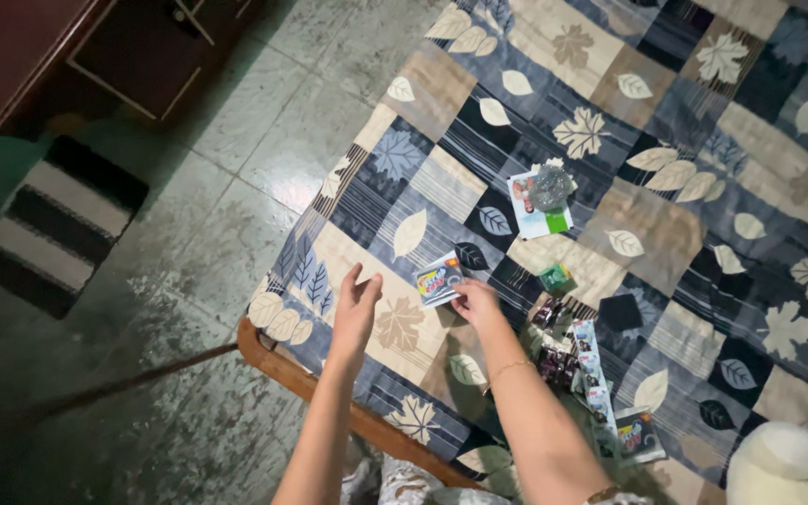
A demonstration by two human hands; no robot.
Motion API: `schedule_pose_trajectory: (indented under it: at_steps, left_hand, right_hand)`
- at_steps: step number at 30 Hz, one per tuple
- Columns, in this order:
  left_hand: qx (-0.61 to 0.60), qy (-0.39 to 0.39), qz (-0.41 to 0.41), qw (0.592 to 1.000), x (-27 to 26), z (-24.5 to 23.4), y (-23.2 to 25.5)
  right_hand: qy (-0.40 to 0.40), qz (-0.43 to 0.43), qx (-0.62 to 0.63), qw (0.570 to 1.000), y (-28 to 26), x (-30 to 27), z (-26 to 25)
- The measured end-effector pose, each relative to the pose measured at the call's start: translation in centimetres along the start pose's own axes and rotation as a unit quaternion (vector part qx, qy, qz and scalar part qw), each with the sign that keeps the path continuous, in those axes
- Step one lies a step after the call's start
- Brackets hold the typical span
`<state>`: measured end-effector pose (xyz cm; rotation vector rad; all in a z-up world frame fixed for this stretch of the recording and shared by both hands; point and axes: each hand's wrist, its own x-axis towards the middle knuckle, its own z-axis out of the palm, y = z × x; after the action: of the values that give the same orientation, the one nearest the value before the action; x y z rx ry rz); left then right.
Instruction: The person picks up small packaged items and a dark rectangular object from a bed, walks to a shelf, and places them among other supplies. The person repeats this process for several items, moving them from the bed to the shelf.
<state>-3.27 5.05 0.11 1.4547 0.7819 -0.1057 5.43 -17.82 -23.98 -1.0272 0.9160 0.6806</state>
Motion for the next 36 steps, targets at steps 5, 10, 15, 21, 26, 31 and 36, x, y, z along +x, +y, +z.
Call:
schedule_pose_trajectory:
  at_steps: [5, 10, 15, 21, 26, 31, 36]
  left_hand:
    - [-0.01, 0.059, 0.024, 0.998, -0.7, -1.1, 0.5]
    - [-0.066, 0.074, 0.111, 0.989, -0.8, -2.2, 2.3]
    - [-0.103, 0.047, 0.127, 0.985, -2.7, -4.0, 6.8]
    - [-0.225, 0.004, 0.163, 0.961, -6.9, -5.6, 11.9]
    - [-0.236, -0.006, 0.202, 0.95, -11.8, -9.2, 14.3]
    - [-0.242, 0.012, 0.243, 0.939, -17.2, -14.4, 14.6]
    - [-0.259, 0.041, 0.261, 0.929, -21.8, -20.2, 13.8]
  right_hand:
    - [-0.124, -0.058, 0.069, 0.988, -2.6, -2.6, 2.4]
    - [-0.216, -0.124, 0.077, 0.965, -7.2, -9.1, 7.4]
    - [-0.234, -0.166, 0.057, 0.956, -11.2, -19.0, 12.2]
    - [-0.274, -0.21, -0.002, 0.939, -11.6, -30.0, 16.3]
    - [-0.317, -0.224, -0.053, 0.92, -9.1, -37.2, 18.2]
    - [-0.34, -0.224, -0.076, 0.91, -5.2, -43.5, 19.8]
    - [-0.351, -0.227, -0.103, 0.903, -0.9, -47.8, 22.5]
